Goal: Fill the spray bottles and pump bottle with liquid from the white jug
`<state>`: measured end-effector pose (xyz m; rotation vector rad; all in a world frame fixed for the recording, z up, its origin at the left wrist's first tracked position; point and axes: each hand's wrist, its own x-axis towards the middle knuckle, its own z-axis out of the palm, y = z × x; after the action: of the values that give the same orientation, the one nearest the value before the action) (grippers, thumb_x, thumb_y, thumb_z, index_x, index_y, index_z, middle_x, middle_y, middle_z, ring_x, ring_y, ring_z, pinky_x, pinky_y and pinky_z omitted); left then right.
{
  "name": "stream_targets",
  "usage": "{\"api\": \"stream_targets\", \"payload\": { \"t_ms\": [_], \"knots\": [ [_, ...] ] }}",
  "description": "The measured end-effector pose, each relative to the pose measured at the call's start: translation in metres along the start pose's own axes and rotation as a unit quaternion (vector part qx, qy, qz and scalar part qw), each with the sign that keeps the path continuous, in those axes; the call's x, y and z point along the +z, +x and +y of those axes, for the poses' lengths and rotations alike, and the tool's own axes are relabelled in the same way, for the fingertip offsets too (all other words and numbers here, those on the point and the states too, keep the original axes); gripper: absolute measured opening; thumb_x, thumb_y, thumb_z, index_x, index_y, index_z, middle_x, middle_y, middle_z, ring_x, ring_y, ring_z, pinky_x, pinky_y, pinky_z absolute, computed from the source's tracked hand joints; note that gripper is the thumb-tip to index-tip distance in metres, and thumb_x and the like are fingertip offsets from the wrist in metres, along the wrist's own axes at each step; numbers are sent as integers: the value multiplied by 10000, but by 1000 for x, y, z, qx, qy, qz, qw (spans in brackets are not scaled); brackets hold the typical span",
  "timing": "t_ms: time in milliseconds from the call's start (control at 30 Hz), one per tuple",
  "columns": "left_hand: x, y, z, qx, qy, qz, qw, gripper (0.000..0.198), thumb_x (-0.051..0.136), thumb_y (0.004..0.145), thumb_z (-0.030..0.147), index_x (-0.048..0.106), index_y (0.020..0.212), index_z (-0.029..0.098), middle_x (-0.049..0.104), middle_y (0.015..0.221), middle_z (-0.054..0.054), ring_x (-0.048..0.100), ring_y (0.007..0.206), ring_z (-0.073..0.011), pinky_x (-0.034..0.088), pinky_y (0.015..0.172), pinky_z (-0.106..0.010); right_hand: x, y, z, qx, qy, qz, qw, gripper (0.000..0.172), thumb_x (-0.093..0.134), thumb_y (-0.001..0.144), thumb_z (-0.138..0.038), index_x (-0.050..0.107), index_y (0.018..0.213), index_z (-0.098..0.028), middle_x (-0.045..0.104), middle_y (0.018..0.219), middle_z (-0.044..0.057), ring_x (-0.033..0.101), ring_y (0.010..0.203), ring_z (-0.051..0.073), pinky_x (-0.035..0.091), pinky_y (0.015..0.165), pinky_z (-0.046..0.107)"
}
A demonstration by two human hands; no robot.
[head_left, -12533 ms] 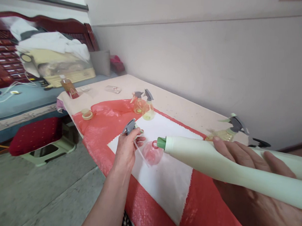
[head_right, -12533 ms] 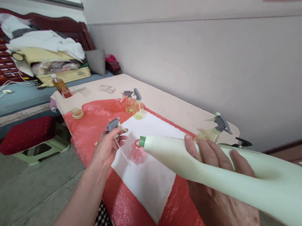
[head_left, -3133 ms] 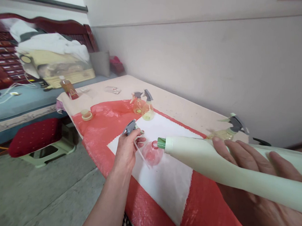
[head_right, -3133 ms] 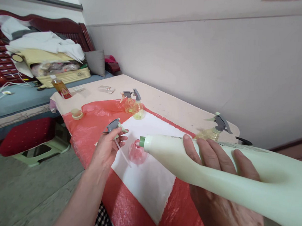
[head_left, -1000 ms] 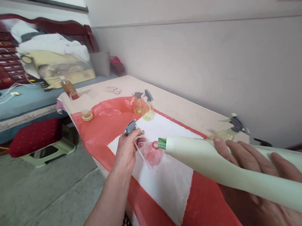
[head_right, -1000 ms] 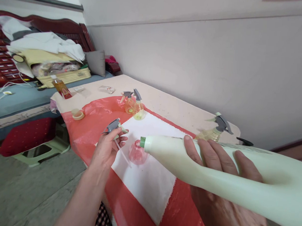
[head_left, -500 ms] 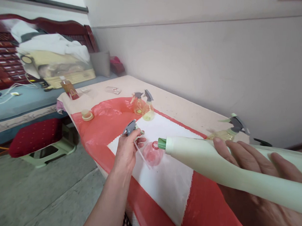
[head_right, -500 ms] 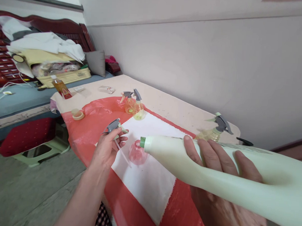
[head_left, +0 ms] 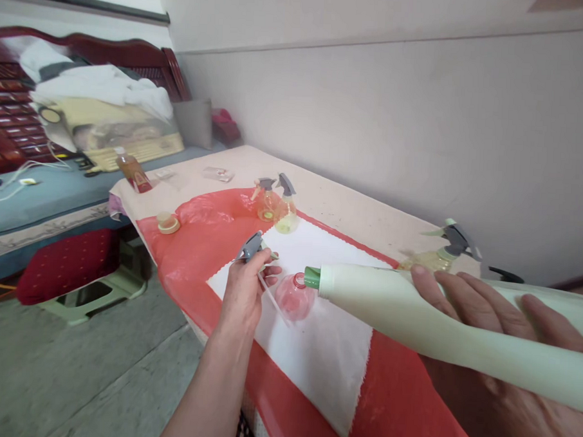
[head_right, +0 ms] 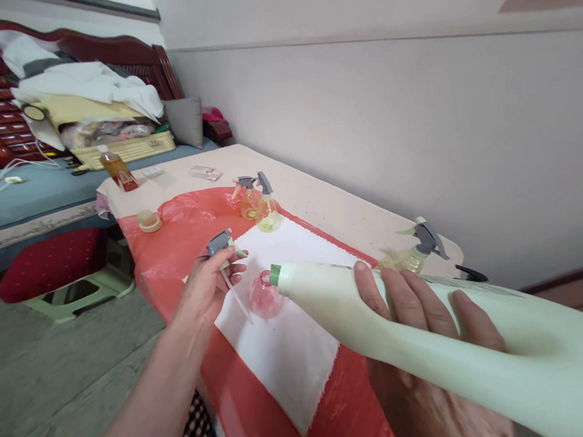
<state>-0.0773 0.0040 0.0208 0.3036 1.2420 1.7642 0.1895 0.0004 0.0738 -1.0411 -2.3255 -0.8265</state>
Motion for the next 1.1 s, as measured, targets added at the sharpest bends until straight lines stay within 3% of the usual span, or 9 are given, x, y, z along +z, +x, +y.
{"api": "stream_targets", "payload": {
  "t_ms": [133, 367, 633, 1100],
  "knots": [
    [0, 1, -1, -3, 2, 0, 1000, 270, 768, 669, 321, 637, 810, 132, 661, 884, -67, 613, 597, -122, 429, 521, -224, 0, 1, 0, -37, -65, -14, 997, 576, 386, 916, -80, 327, 1486, -137, 573, 1325, 223, 571, 1189, 400, 424, 979, 615],
    [0, 0, 0, -2, -1, -2, 1000, 269, 777, 661, 320, 645, 797, 128, 659, 865, -69, 613, 597, -125, 427, 512, -219, -2, -2, 0, -41, -68, -10, 997, 570, 424, 911, -104, 347, 1476, -122, 583, 1313, 220, 585, 1171, 388, 414, 997, 600],
    [0, 1, -1, -2, 2, -1, 1000, 280, 772, 663, 322, 637, 807, 124, 656, 870, -66, 611, 599, -130, 433, 517, -223, 1, -3, 0, -27, -58, -22, 998, 609, 372, 923, -115, 246, 1517, -168, 568, 1344, 198, 562, 1209, 379, 407, 1009, 600],
    [0, -1, 0, 0, 5, 0, 1000, 278, 761, 675, 319, 625, 823, 128, 656, 894, -71, 616, 604, -131, 434, 525, -226, 1, -5, 4, -34, -65, -16, 997, 600, 374, 914, -103, 280, 1506, -147, 577, 1324, 212, 578, 1179, 395, 409, 995, 607]
  ]
}}
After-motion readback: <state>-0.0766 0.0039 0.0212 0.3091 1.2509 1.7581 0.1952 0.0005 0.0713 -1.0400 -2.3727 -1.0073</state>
